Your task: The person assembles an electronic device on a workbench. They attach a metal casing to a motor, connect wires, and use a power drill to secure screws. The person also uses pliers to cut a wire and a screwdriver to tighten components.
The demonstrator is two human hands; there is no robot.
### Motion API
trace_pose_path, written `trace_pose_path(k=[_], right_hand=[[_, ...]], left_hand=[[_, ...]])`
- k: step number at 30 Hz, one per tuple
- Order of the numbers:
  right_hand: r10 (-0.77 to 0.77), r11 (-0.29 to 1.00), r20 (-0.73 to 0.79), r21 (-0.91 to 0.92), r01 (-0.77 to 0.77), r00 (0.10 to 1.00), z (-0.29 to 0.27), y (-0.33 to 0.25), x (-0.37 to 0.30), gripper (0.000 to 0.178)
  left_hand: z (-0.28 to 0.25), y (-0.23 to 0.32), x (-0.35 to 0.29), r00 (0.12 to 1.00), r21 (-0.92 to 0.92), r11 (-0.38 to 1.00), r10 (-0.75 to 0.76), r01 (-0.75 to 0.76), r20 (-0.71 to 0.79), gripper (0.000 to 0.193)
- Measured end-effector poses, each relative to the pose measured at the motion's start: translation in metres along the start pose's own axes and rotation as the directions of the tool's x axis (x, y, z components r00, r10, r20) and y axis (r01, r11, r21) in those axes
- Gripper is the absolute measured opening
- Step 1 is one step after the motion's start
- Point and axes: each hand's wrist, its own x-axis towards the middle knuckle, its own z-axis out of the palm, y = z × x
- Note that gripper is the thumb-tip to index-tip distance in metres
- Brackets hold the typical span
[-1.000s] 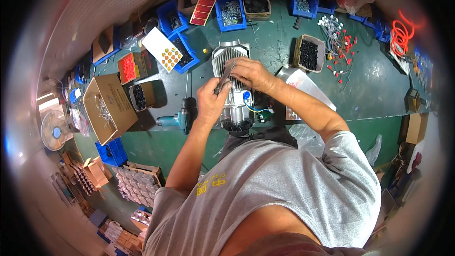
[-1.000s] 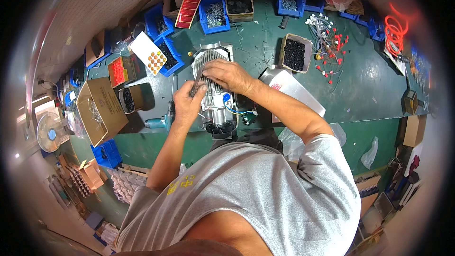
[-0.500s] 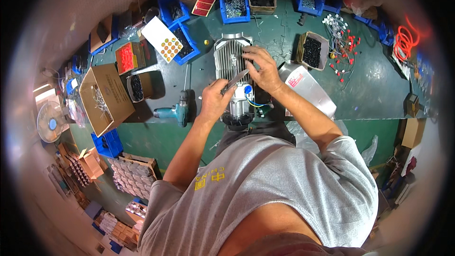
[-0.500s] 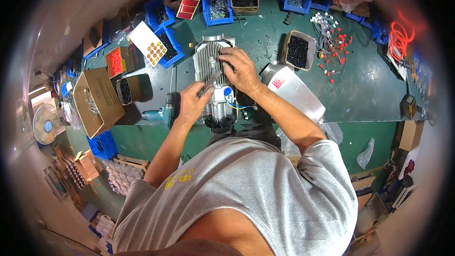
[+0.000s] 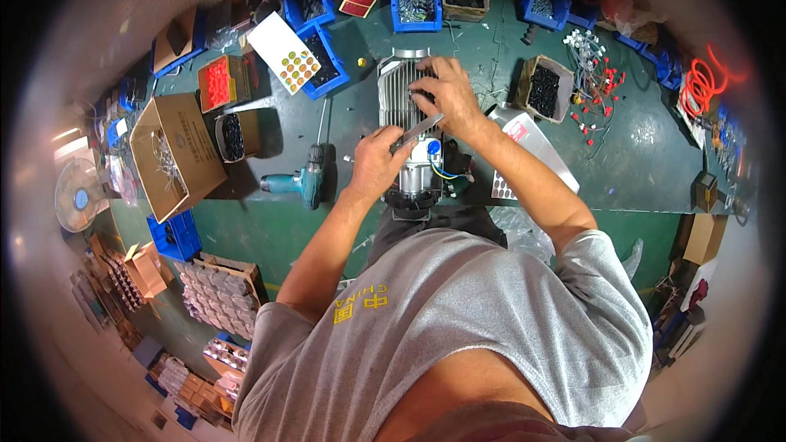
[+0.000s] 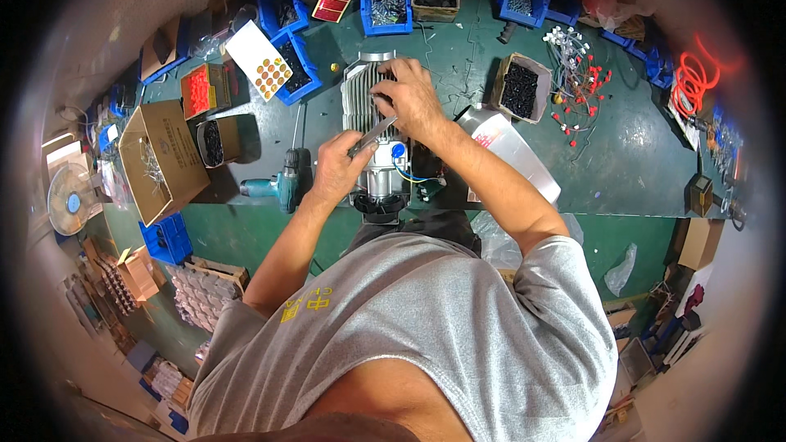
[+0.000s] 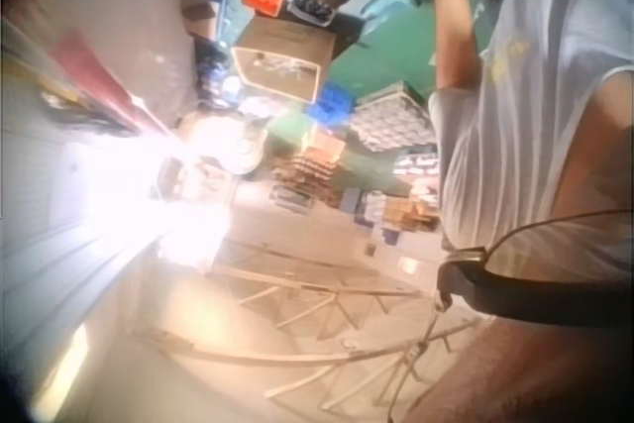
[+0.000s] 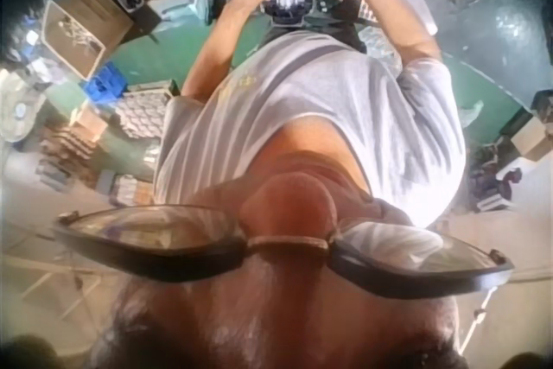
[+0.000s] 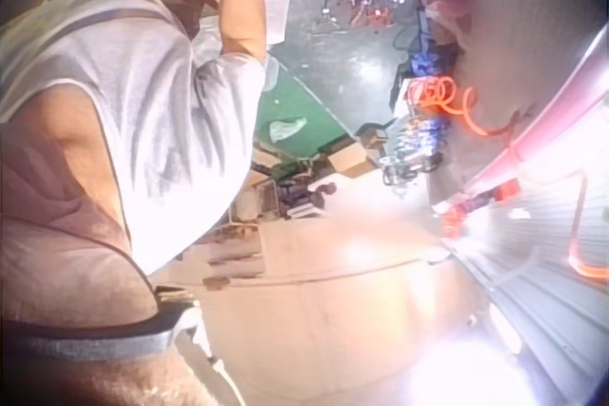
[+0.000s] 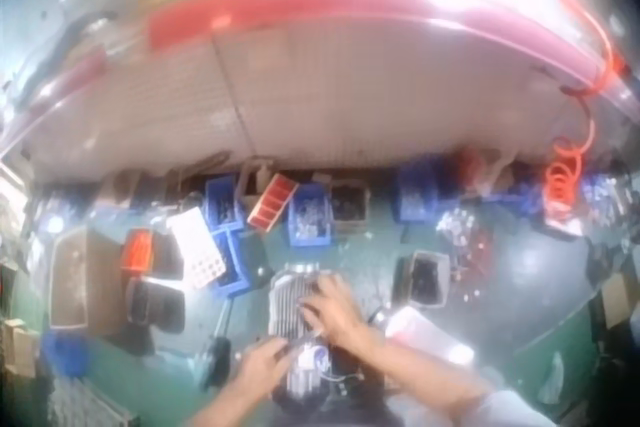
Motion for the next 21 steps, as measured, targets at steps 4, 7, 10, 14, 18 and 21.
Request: trace_pose_path(k=[4,7,10,14,18,21], right_hand=[[0.130,0.991,0.107,-0.041,-0.126,0.986,0.002,-0.006,0.014,0.016],[0.124,0.991,0.074,0.045,-0.127,0.990,0.010,0.003,0.008,0.015],[0.110,0.993,0.025,0.046,-0.111,0.994,0.015,0.005,0.004,0.014],[0.105,0.994,0.006,0.029,-0.105,0.994,0.015,0.002,0.002,0.014],[0.071,0.990,-0.017,0.123,-0.069,0.997,0.012,0.004,-0.006,0.020],[0.011,0.980,-0.066,0.199,0.002,0.998,0.004,-0.004,-0.027,0.033]], left_hand=[[-0.002,-0.002,0.001,1.000,0.008,1.000,0.010,-0.010,0.010,0.020],[-0.004,0.001,0.001,1.000,0.011,1.000,0.007,-0.007,0.016,0.020],[-0.003,-0.001,0.000,0.999,0.004,1.000,0.003,-0.003,0.032,0.020],[0.007,-0.015,-0.003,0.998,0.040,0.998,0.052,-0.053,0.026,0.019],[0.009,-0.016,-0.004,0.998,0.048,0.997,0.057,-0.058,0.039,0.017],[0.009,-0.019,-0.007,0.998,0.067,0.996,0.053,-0.055,0.028,0.018]])
